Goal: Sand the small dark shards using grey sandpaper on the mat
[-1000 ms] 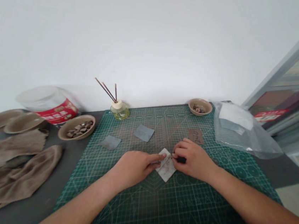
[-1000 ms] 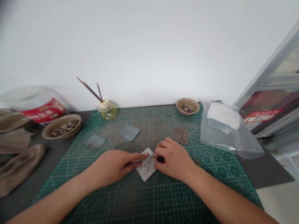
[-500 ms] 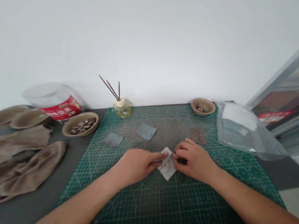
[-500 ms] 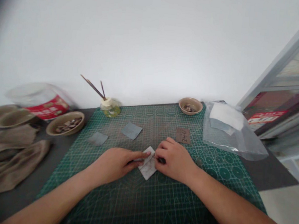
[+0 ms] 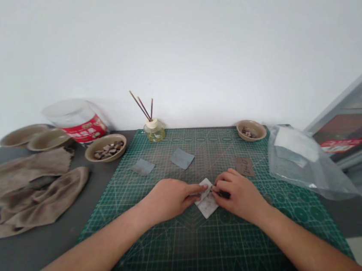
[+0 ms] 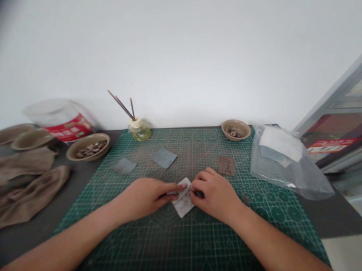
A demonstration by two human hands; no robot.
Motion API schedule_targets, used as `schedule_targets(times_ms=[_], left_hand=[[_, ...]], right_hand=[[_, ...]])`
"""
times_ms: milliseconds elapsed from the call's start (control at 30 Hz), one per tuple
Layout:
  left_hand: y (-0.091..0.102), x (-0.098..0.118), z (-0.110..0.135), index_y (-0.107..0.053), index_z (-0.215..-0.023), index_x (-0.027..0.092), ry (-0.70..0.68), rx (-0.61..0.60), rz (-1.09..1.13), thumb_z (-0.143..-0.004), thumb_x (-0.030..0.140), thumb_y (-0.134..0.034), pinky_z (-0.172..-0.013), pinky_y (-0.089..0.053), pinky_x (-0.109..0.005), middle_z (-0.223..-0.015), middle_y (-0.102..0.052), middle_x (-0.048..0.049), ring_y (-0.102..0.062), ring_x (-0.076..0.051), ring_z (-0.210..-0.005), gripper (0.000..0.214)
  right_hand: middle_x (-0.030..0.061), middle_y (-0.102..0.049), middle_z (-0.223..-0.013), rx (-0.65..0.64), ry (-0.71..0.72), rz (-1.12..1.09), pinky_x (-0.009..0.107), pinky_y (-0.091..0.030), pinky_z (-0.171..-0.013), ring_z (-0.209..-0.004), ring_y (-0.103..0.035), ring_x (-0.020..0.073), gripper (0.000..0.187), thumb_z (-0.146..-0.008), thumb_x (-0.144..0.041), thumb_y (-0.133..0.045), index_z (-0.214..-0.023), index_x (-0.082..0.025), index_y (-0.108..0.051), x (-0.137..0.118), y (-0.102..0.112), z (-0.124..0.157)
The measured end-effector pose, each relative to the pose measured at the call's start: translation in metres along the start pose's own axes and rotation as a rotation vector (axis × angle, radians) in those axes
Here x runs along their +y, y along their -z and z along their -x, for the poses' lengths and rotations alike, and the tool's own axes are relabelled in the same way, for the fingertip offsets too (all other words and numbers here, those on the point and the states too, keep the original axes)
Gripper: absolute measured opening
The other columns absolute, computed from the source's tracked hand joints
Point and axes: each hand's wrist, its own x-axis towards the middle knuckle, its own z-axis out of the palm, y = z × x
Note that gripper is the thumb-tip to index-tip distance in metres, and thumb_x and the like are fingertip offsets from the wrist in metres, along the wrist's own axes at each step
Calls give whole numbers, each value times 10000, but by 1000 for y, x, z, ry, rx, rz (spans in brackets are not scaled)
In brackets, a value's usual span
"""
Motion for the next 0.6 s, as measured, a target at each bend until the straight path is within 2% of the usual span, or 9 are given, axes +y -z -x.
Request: schedule_targets(times_ms=[167,267,400,533,600], left_hand=[[0,0,1,-462,-1381,457,-4,5,-10,-983,479,-364,-685,-468,-317,-1048,-753,-10,-712,-270,-904,411],[1,0,1,-463,-1378,458,-5,10,-17,-982,478,-364,-677,-468,-319,-1035,-754,-8,-712,-270,-889,408],[2,1,2,-473,-1373,452,-9,9,-16,-982,474,-370,-676,-465,-309,-1035,-754,-6,-712,-262,-888,405],[3,2,2,-473,-1379,444,-1,5,-22,-981,478,-370,-672,-464,-302,-1026,-755,-12,-712,-257,-883,413],[4,2,2,-474,-1381,441,3,4,-27,-983,478,-363,-664,-464,-304,-1008,-757,-14,-713,-261,-871,415]], right_hand=[[37,-655,-898,-49,69,-38,333,-418,-744,-826,-509,189,91,-875,-270,-636,-810,-212,-665,-2,0,1],[46,-650,-890,-23,7,-26,340,-423,-762,-845,-513,194,93,-875,-258,-635,-804,-204,-664,-2,1,1],[32,-660,-936,-83,74,-72,335,-427,-781,-845,-516,182,79,-882,-262,-633,-830,-217,-672,-1,1,1],[43,-648,-891,-38,5,-56,337,-424,-769,-854,-514,193,73,-868,-237,-638,-808,-203,-663,-1,2,1],[40,-646,-895,-62,32,-88,325,-424,-755,-837,-513,184,69,-851,-221,-647,-786,-199,-657,-3,2,2]])
